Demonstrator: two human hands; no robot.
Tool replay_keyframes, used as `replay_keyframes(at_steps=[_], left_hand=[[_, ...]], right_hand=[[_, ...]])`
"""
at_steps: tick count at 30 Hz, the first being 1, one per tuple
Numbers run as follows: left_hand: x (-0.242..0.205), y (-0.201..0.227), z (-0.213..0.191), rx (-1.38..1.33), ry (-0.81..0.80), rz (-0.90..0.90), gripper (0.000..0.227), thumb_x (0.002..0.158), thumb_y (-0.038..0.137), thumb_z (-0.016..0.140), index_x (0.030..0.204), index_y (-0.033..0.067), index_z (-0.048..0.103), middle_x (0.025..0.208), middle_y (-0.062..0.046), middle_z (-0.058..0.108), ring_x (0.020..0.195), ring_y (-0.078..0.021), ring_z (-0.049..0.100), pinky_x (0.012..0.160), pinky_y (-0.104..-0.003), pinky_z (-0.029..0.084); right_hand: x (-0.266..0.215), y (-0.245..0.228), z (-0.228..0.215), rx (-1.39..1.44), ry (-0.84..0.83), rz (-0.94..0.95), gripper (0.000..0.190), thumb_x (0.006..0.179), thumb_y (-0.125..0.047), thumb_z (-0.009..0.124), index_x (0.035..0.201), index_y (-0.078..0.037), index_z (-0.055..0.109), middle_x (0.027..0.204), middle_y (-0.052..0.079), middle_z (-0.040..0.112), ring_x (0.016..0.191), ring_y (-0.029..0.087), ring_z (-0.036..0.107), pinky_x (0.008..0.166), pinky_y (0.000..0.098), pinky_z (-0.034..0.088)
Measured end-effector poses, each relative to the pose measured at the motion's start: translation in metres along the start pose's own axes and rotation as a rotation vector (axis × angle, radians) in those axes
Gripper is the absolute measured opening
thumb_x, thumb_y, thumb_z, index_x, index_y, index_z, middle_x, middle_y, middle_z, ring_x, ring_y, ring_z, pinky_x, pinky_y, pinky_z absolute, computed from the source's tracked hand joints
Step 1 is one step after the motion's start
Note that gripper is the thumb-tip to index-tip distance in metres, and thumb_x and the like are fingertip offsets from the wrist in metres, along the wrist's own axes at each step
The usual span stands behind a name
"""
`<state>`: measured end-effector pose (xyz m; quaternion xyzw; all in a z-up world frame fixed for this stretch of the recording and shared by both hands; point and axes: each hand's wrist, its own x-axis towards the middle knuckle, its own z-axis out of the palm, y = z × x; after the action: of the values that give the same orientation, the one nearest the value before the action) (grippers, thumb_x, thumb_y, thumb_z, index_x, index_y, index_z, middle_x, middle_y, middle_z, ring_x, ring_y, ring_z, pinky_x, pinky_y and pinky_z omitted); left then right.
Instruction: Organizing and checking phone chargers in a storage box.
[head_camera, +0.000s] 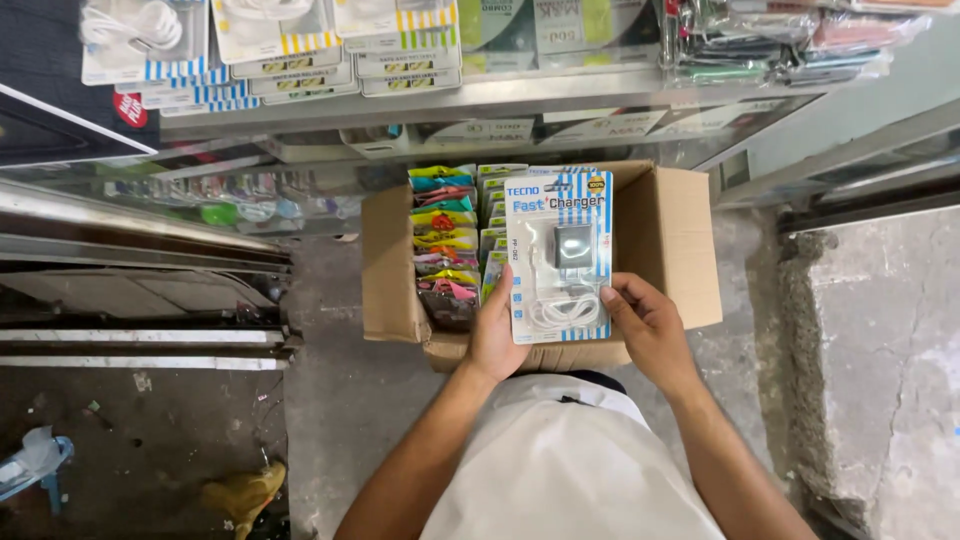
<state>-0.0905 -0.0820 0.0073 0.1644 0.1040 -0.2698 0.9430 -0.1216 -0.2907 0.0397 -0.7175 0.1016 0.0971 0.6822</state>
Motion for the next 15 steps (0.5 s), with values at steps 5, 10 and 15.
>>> replay_keyframes(at_steps=[5,10,15], left_hand=[[0.005,-0.010,-0.007,0.054,0.058,0.013,0.064,0.106,0.047,0.049,0.154,0.0048,0.043,0.146,-0.011,0.057,0.132,-0.0255,0.057,0.115,-0.044,0.043],[0.010,-0.027,-0.006,0.253,0.063,0.054,0.068,0.107,0.048,0.050,0.153,-0.0014,0.044,0.145,-0.014,0.060,0.131,-0.0255,0.060,0.114,-0.043,0.044],[-0.003,-0.022,0.040,1.313,0.006,0.433,0.080,0.103,0.063,0.054,0.157,0.0034,0.046,0.156,-0.018,0.054,0.146,-0.0292,0.051,0.122,-0.044,0.040]], right_hand=[[-0.009,-0.023,0.016,-0.081,0.226,-0.209,0.034,0.107,-0.010,0.055,0.140,0.000,0.052,0.126,0.006,0.063,0.105,0.009,0.061,0.091,0.0241,0.052],[0.006,-0.005,0.029,0.040,0.160,-0.313,0.048,0.108,-0.012,0.052,0.153,0.000,0.037,0.148,0.010,0.051,0.129,0.012,0.056,0.108,0.0286,0.048],[0.021,0.004,0.038,0.499,0.191,0.080,0.046,0.111,-0.030,0.042,0.151,-0.007,0.046,0.131,0.009,0.062,0.115,0.016,0.061,0.094,0.0315,0.052]])
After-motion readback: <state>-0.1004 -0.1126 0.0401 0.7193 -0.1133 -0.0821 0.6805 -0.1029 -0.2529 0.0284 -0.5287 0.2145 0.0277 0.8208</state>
